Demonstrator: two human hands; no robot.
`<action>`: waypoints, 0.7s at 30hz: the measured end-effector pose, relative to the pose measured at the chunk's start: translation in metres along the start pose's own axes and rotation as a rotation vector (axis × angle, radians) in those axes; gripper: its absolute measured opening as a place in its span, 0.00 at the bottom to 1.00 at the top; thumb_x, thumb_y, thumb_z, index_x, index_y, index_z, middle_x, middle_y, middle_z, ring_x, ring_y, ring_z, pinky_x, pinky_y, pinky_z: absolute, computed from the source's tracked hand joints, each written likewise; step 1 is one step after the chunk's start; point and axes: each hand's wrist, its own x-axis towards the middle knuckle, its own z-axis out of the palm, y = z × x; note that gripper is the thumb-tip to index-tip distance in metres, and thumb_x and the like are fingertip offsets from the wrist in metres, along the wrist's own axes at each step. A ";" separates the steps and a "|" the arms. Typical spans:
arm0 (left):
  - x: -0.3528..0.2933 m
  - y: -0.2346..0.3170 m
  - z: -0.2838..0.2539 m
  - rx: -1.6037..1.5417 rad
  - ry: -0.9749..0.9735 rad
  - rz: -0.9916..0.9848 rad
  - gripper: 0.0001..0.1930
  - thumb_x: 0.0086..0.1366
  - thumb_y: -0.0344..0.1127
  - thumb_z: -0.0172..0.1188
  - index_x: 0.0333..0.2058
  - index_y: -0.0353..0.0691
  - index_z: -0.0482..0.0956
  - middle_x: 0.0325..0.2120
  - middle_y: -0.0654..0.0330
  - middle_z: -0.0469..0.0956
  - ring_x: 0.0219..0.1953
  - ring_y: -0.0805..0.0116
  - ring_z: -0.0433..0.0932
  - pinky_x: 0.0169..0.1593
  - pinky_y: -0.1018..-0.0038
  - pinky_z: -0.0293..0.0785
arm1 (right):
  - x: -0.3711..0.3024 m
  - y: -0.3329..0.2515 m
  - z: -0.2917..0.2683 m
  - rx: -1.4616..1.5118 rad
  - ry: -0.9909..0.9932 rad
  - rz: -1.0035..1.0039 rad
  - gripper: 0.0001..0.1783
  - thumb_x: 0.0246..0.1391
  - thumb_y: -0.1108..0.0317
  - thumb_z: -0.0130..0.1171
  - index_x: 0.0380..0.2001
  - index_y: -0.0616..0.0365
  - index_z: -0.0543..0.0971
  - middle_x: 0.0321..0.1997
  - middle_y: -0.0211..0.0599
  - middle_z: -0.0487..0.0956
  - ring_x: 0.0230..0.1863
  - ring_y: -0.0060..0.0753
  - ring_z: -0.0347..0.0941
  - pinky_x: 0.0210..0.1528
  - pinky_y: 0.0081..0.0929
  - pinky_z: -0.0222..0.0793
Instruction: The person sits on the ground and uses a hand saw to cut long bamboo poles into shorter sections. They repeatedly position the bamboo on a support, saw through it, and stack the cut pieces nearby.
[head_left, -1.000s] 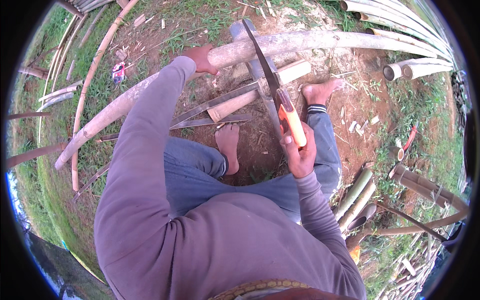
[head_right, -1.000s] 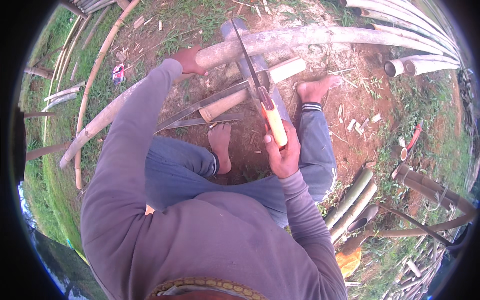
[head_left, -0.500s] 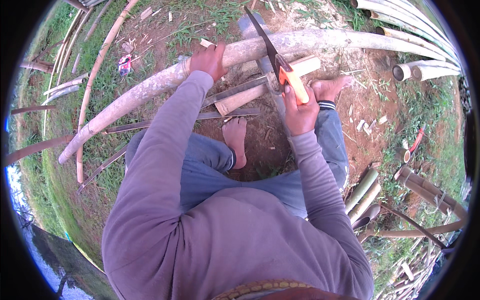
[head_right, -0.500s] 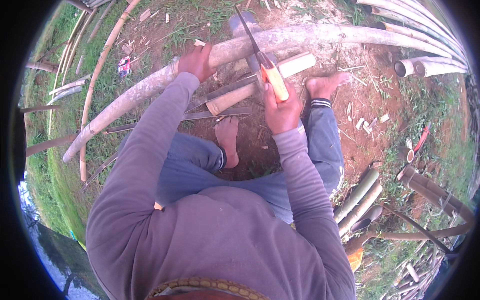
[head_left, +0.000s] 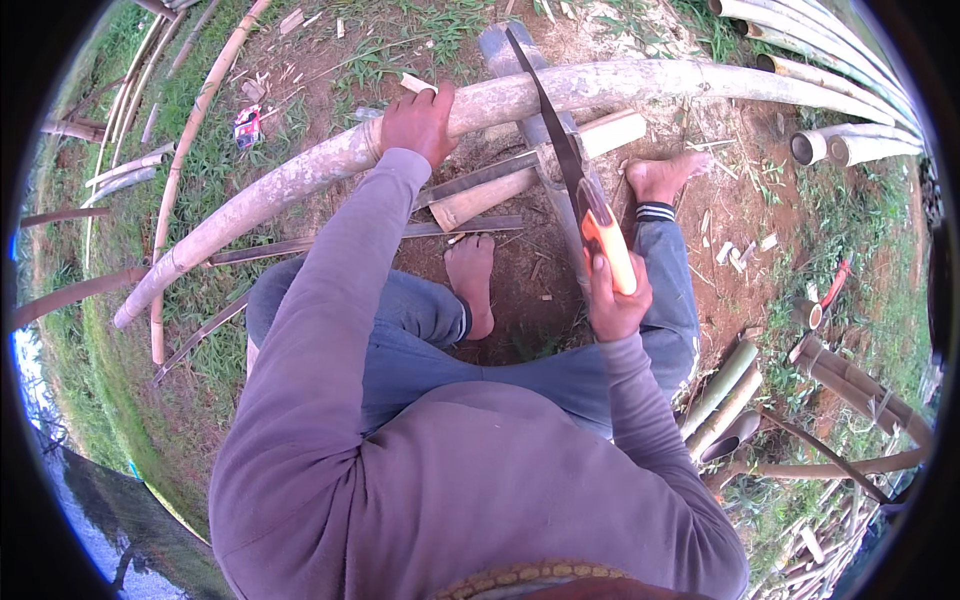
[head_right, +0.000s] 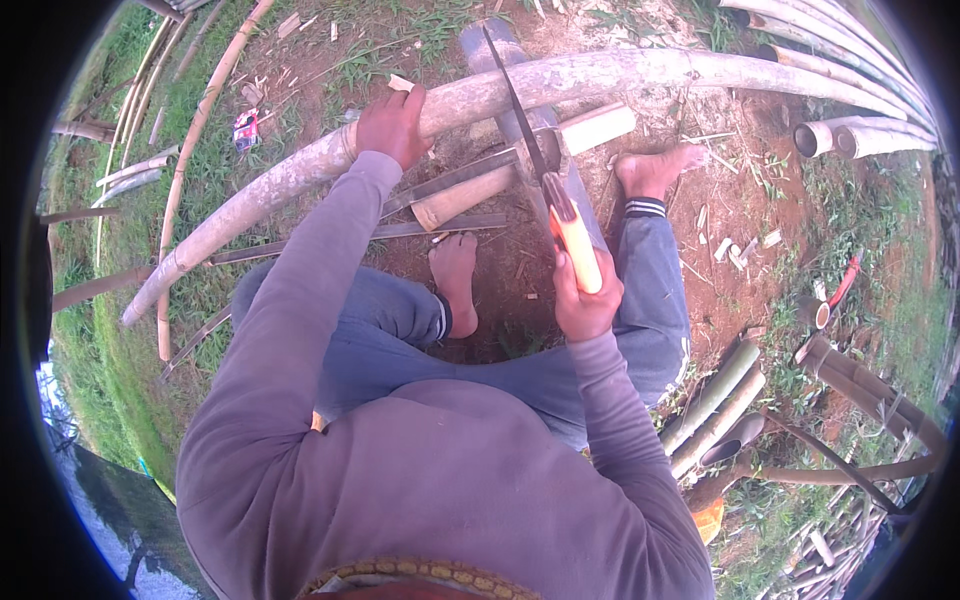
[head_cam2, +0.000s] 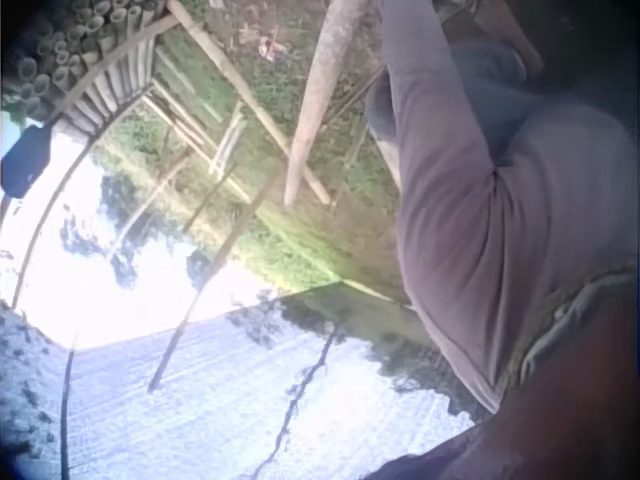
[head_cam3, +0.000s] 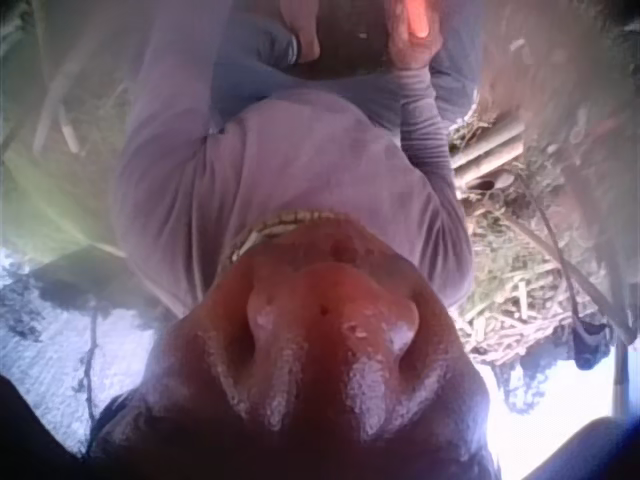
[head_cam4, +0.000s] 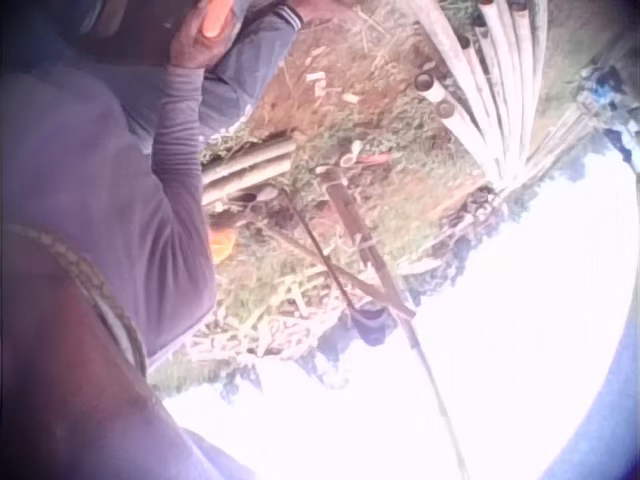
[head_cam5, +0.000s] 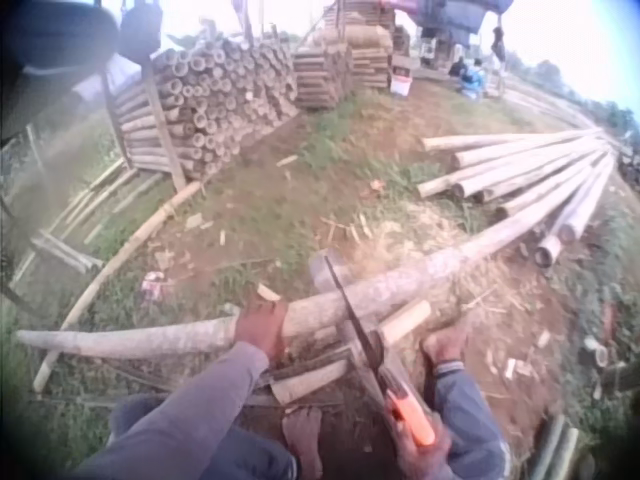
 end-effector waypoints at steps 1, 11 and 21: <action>-0.007 0.000 0.005 -0.007 0.005 0.007 0.41 0.49 0.45 0.83 0.61 0.49 0.73 0.50 0.56 0.83 0.54 0.50 0.83 0.57 0.55 0.78 | -0.023 -0.002 -0.016 0.089 0.021 0.069 0.10 0.63 0.74 0.71 0.44 0.67 0.83 0.36 0.39 0.88 0.38 0.23 0.85 0.43 0.26 0.80; -0.003 0.009 -0.004 -0.009 -0.040 -0.020 0.40 0.50 0.44 0.82 0.61 0.49 0.73 0.50 0.59 0.82 0.56 0.52 0.82 0.58 0.54 0.76 | 0.082 0.013 0.066 -0.054 -0.004 -0.111 0.14 0.64 0.66 0.73 0.45 0.67 0.83 0.33 0.38 0.86 0.32 0.21 0.79 0.37 0.27 0.76; -0.014 0.018 0.009 0.002 0.083 0.037 0.40 0.48 0.45 0.83 0.59 0.51 0.74 0.49 0.60 0.82 0.52 0.54 0.82 0.55 0.56 0.77 | 0.117 0.011 0.084 0.046 -0.106 0.168 0.17 0.66 0.65 0.70 0.51 0.66 0.83 0.42 0.41 0.88 0.40 0.25 0.83 0.46 0.26 0.77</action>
